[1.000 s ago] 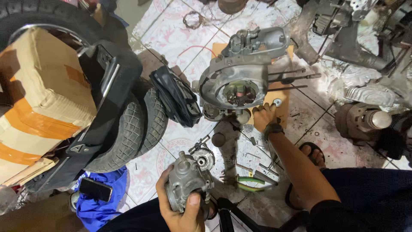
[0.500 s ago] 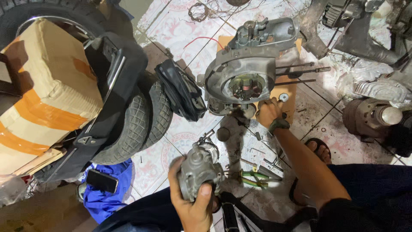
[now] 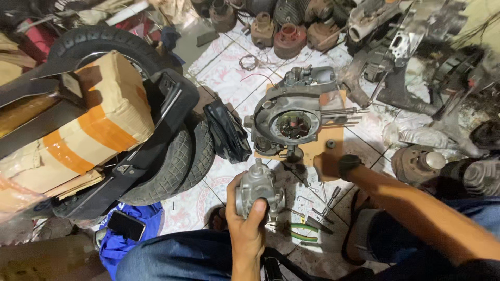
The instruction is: The person sits on the floor and uses a screwdriver to remove screws from a small mechanical component. They then attach a metal cover to the component and secure it with additional screws.
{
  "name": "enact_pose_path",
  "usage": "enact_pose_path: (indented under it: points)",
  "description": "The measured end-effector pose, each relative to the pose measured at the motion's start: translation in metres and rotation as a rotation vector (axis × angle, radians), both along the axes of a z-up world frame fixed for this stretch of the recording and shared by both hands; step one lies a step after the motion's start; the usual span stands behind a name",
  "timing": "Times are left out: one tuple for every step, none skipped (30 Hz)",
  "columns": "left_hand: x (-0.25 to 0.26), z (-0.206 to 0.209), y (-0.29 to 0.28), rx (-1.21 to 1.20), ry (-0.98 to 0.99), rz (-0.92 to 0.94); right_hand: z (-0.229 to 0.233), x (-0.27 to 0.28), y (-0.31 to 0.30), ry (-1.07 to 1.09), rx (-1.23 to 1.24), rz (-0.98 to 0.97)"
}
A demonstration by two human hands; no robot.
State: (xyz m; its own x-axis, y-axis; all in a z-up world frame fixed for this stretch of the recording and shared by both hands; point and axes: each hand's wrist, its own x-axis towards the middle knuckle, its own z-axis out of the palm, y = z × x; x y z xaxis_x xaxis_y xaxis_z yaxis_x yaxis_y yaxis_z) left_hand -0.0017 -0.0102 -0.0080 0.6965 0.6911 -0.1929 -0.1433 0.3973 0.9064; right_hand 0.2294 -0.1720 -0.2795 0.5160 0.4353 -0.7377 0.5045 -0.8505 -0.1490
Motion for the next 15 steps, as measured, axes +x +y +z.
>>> enact_pose_path:
  points:
    - [-0.001, 0.001, -0.001, 0.006, 0.006, -0.005, -0.007, 0.001, -0.006, -0.019, 0.38, 0.187]
    - [-0.002, 0.003, -0.002, 0.013, 0.011, -0.013, -0.012, 0.003, -0.013, -0.044, 0.761, 0.371]
    - [-0.002, 0.005, -0.003, 0.014, -0.002, -0.013, 0.04, -0.004, -0.01, -0.056, 0.76, 0.376]
    - [-0.002, 0.005, -0.003, -0.02, -0.018, -0.01, 0.095, -0.01, -0.002, 0.069, 0.726, 0.327]
    - [-0.001, 0.006, -0.004, -0.054, -0.035, -0.006, 0.154, -0.02, 0.006, 0.193, 0.69, 0.276]
    - [-0.001, 0.006, -0.005, -0.053, -0.043, -0.005, 0.189, -0.026, 0.007, 0.185, 0.689, 0.281]
    - [-0.001, 0.007, -0.005, -0.069, -0.053, -0.005, 0.223, -0.032, 0.009, 0.209, 0.752, 0.109]
    - [-0.001, 0.007, -0.006, -0.086, -0.06, -0.004, 0.257, -0.038, 0.011, 0.236, 0.812, -0.064]
    - [-0.001, 0.006, -0.007, -0.087, -0.065, -0.001, 0.284, -0.048, 0.009, 0.232, 0.811, -0.059]
    - [-0.001, 0.006, -0.007, -0.103, -0.061, -0.003, 0.31, -0.057, 0.008, 0.227, 0.977, -0.068]
    - [-0.001, 0.006, -0.008, -0.119, -0.057, -0.004, 0.336, -0.065, 0.006, 0.222, 1.143, -0.077]
    - [-0.001, 0.007, -0.008, -0.113, -0.055, -0.004, 0.347, -0.074, 0.006, 0.225, 1.149, -0.077]
    - [-0.001, 0.008, -0.008, -0.129, -0.044, -0.009, 0.357, -0.081, 0.006, 0.108, 1.276, 0.007]
    - [-0.002, 0.009, -0.01, -0.15, -0.028, -0.019, 0.367, -0.091, 0.004, -0.013, 1.395, 0.084]
    - [-0.002, 0.009, -0.011, -0.148, -0.019, -0.024, 0.363, -0.096, 0.004, -0.01, 1.397, 0.074]
